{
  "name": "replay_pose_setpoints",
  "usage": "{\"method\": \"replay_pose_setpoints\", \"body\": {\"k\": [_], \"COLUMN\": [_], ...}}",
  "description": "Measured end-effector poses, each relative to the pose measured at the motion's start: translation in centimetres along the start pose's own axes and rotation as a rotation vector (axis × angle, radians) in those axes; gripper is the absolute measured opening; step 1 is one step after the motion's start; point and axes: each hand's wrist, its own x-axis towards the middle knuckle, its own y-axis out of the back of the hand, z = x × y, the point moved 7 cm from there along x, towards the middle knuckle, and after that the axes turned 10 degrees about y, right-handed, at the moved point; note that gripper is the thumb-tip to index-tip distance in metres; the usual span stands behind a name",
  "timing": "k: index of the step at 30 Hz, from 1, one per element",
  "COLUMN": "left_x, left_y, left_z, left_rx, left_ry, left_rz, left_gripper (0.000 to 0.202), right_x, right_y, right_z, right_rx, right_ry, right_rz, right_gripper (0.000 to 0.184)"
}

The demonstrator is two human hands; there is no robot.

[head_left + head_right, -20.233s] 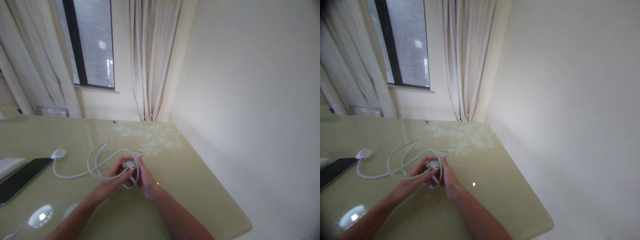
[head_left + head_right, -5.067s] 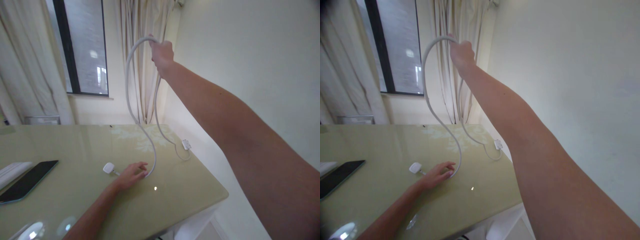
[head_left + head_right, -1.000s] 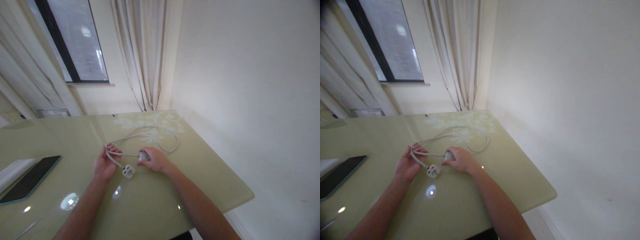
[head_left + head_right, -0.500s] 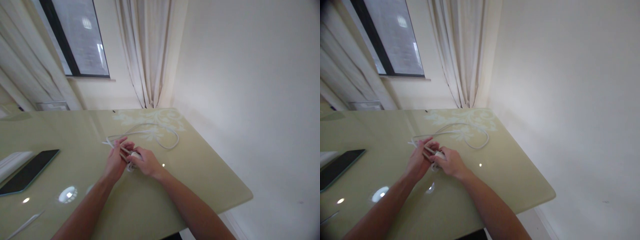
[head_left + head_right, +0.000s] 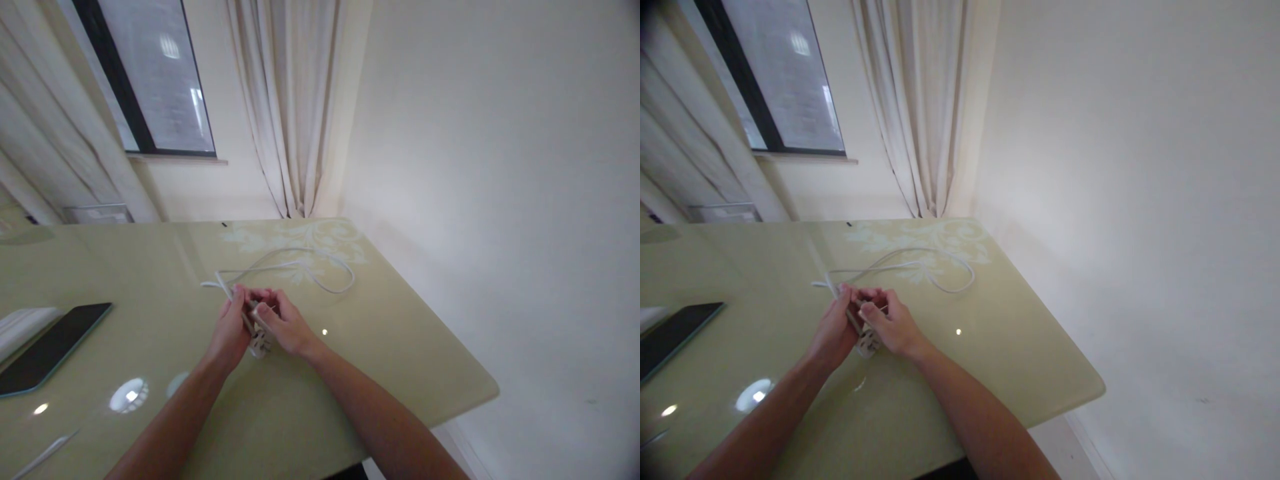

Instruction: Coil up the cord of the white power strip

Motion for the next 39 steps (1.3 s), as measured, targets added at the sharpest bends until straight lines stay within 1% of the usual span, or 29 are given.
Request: {"method": "replay_pose_setpoints", "body": {"k": [4,6,7,8,10,12,13,14,16,18,20,22,24,25,27,29,31,33,34,35,37,39], "left_x": [0.5,0.6,0.7,0.6,-0.1,-1.4,-2.2,-3.0,-4.4,-5.1,-5.3,-5.1,-4.5,-4.1,-3.0,-2.2,-1.6,-1.0,-0.7,-0.3,0.6,1.4], "left_y": [0.8,1.0,1.0,0.8,0.1,-0.9,-1.5,-2.0,-3.0,-3.9,-4.5,-4.9,-4.9,-4.7,-4.2,-3.9,-3.6,-2.9,-2.4,-1.8,-0.1,2.1], "left_z": [2.5,3.4,3.5,3.2,2.1,0.4,-0.4,-1.1,-2.2,-2.6,-2.5,-2.4,-2.2,-1.9,-1.0,0.0,0.6,1.1,1.5,2.0,3.1,4.4], "left_rx": [0.027,0.071,0.103,0.135,0.194,0.276,0.346,0.439,0.657,0.840,0.967,1.105,1.337,1.496,1.823,2.037,2.104,2.085,2.068,2.053,2.047,2.085], "left_ry": [-0.080,-0.055,-0.010,0.055,0.215,0.368,0.424,0.460,0.464,0.387,0.276,0.170,0.046,-0.041,-0.266,-0.505,-0.680,-0.785,-0.820,-0.847,-0.871,-0.836], "left_rz": [0.036,0.022,-0.005,-0.048,-0.161,-0.290,-0.356,-0.420,-0.527,-0.584,-0.590,-0.599,-0.585,-0.552,-0.435,-0.337,-0.327,-0.330,-0.310,-0.267,-0.134,0.032], "left_gripper": [0.037,0.039,0.039,0.038,0.034,0.034,0.035,0.035,0.035,0.035,0.034,0.031,0.034,0.034,0.031,0.026,0.026,0.026,0.027,0.027,0.029,0.031], "right_x": [0.5,1.0,1.2,1.4,1.7,1.8,1.8,1.7,1.4,1.0,0.6,0.5,0.6,0.7,0.9,1.2,1.4,1.5,1.5,1.5,1.2,0.6], "right_y": [0.9,1.5,1.6,1.7,1.5,1.2,1.1,1.0,1.0,1.0,1.2,2.0,3.1,3.6,4.4,5.4,6.6,8.1,9.0,10.1,12.8,15.9], "right_z": [1.3,2.0,2.1,2.1,1.7,0.6,-0.1,-0.8,-2.0,-2.8,-3.0,-2.9,-2.7,-2.8,-3.4,-4.2,-4.5,-4.4,-4.1,-3.8,-3.0,-2.3], "right_rx": [0.006,0.020,0.042,0.074,0.160,0.256,0.304,0.352,0.449,0.554,0.667,0.787,0.910,0.968,1.068,1.136,1.171,1.171,1.158,1.140,1.097,1.041], "right_ry": [-0.049,-0.079,-0.092,-0.104,-0.111,-0.089,-0.073,-0.059,-0.043,-0.062,-0.108,-0.138,-0.129,-0.114,-0.067,-0.011,0.025,0.038,0.045,0.056,0.095,0.157], "right_rz": [0.089,0.111,0.114,0.107,0.071,0.029,0.013,0.001,-0.014,-0.024,0.011,0.119,0.242,0.277,0.297,0.303,0.343,0.418,0.463,0.509,0.600,0.704], "right_gripper": [0.069,0.073,0.076,0.080,0.087,0.092,0.093,0.093,0.084,0.065,0.047,0.034,0.027,0.025,0.024,0.024,0.027,0.030,0.031,0.032,0.035,0.038]}}
